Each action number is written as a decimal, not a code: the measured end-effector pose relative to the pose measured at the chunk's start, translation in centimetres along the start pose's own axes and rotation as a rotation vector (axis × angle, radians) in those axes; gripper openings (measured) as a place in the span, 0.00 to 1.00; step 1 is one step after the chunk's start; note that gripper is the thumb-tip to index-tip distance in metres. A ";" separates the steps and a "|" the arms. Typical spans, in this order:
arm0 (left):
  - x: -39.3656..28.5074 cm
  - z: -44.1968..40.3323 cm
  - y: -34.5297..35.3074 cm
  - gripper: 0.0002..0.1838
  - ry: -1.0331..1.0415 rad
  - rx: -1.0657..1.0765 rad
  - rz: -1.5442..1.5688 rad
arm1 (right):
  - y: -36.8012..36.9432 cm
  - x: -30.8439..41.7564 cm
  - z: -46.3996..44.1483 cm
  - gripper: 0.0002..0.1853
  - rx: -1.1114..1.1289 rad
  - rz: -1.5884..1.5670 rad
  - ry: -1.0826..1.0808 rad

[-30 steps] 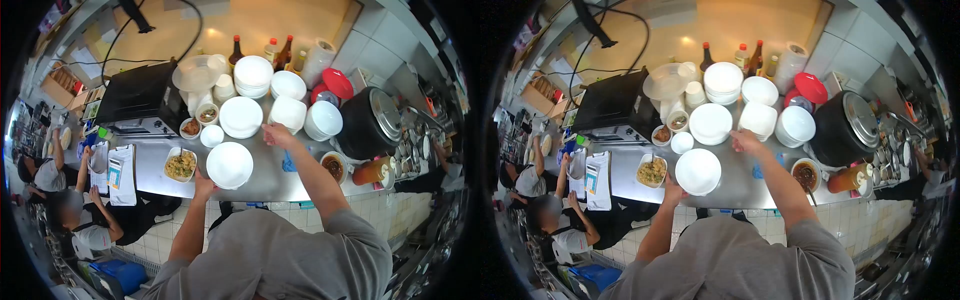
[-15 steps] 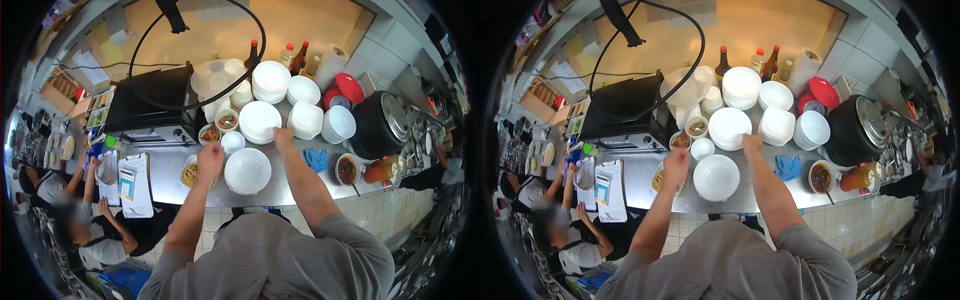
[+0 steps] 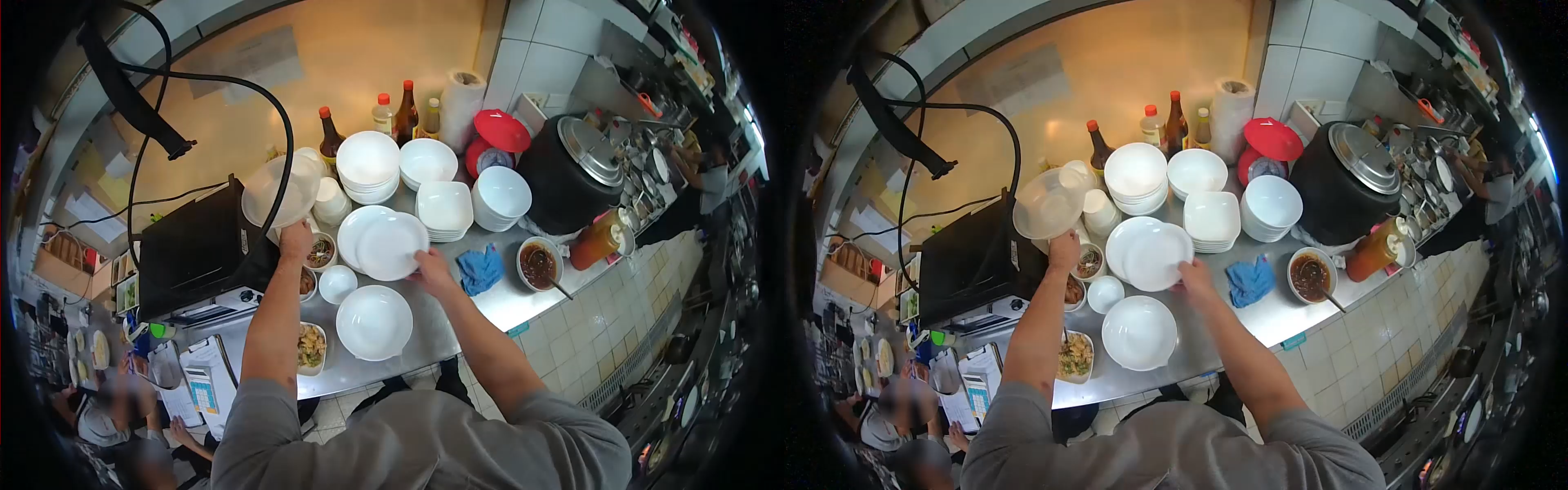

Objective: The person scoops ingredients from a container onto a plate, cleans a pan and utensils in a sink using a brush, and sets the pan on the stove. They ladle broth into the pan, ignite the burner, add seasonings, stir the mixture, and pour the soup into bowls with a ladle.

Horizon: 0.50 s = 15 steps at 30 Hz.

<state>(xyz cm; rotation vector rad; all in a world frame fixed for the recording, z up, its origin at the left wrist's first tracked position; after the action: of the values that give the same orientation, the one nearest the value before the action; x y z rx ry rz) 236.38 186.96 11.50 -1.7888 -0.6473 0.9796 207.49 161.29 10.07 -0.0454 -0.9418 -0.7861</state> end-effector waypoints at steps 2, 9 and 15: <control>0.3 0.4 -0.9 0.12 0.101 -0.164 0.030 | -3.6 -0.4 2.9 0.18 0.006 -0.047 -0.067; -4.7 5.4 -5.9 0.06 -0.070 -0.259 0.268 | -17.4 -3.7 10.6 0.16 -0.031 -0.003 -0.134; -15.6 12.5 -7.2 0.06 -0.047 -0.052 0.771 | -23.0 -5.8 9.0 0.10 -0.050 0.252 0.021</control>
<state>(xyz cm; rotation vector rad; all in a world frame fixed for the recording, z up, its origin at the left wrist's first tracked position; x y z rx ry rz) 217.37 183.86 20.61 -2.1082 0.0240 1.5162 184.89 151.26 4.56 -0.1957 -0.8768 -0.5751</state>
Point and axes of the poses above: each hand's wrist, its own z-axis away from the middle knuckle, its own y-axis out of the palm, x = y × z, the point moved 5 cm from there along -z, towards the middle knuckle, and after that the axes turned 7 degrees about y, right-handed, at the moved point
